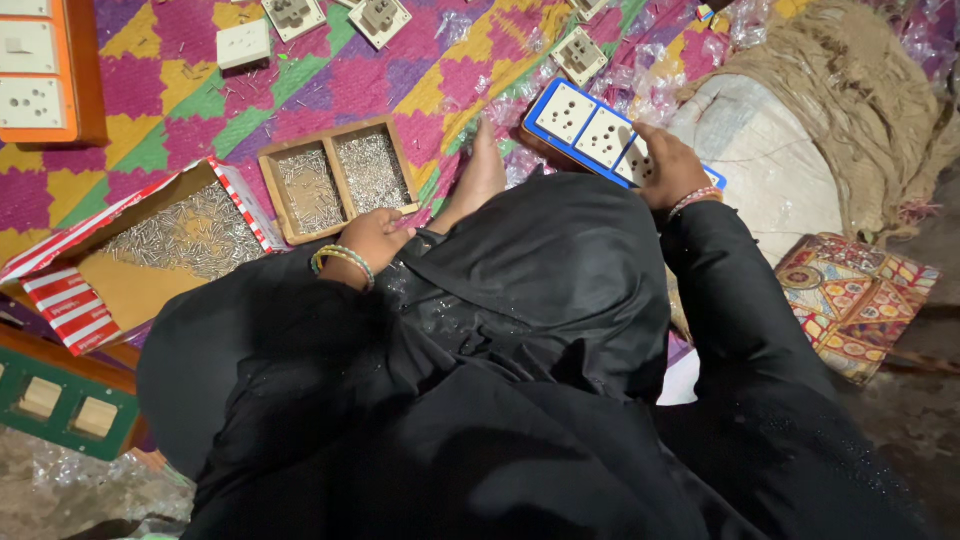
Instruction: The person assembles electrical sockets by inserting metal pins into a blue plastic strip. They repeatedly flip the strip to align and press the pins into place, handling the components by hand while sitting on the floor.
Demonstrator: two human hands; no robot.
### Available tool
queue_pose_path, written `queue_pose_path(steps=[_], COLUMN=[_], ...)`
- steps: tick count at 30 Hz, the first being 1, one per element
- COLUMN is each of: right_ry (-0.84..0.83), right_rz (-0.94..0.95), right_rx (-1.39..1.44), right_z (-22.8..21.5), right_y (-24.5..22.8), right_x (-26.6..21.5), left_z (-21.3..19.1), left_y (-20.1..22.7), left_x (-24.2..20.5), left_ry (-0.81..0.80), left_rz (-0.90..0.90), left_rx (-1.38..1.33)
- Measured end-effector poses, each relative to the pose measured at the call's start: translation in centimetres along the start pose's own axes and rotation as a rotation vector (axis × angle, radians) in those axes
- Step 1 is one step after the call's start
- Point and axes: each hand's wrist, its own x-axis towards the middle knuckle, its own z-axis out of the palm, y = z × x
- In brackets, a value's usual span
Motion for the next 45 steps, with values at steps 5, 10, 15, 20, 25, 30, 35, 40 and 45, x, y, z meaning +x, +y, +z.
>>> queue_pose_path(steps=[5,10,15,20,25,30,35,40,45], right_ry=[-0.018,0.039,0.084,0.068,0.096,0.105,0.118,0.117,0.149], right_rz=[0.04,0.074,0.187,0.231,0.22,0.282,0.309,0.349,0.344], right_rx=[-0.045,-0.049,-0.13,-0.154,0.018,0.109,0.13,0.14,0.158], right_z=[0.7,0.7,-0.4,-1.6,-1.7,-1.0,-0.4,-0.3,-0.4], right_y=[0.6,2.7,4.4,4.5,4.8,5.5,5.9,6.0,5.3], right_x=[-0.9,-2.0,-5.4,-8.4,-9.7,-9.9,-10.1,-9.9,-9.9], left_z=[0.3,0.3,0.7,0.0,-0.7,-1.2,-1.1,-0.8,-0.6], left_y=[-0.3,-1.2,-2.0,-1.2,0.5,1.4,1.3,0.4,-0.3], left_x=[-0.1,0.2,0.9,0.0,-1.1,-1.7,-1.8,-1.3,-0.9], left_ry=[0.022,0.013,0.0,0.031,0.06,0.089,0.104,0.123,0.141], left_rz=[0.047,0.032,0.099,0.054,0.056,0.052,0.089,0.102,0.106], left_rx=[-0.063,-0.058,-0.197,-0.145,-0.07,0.071,0.014,0.094,0.102])
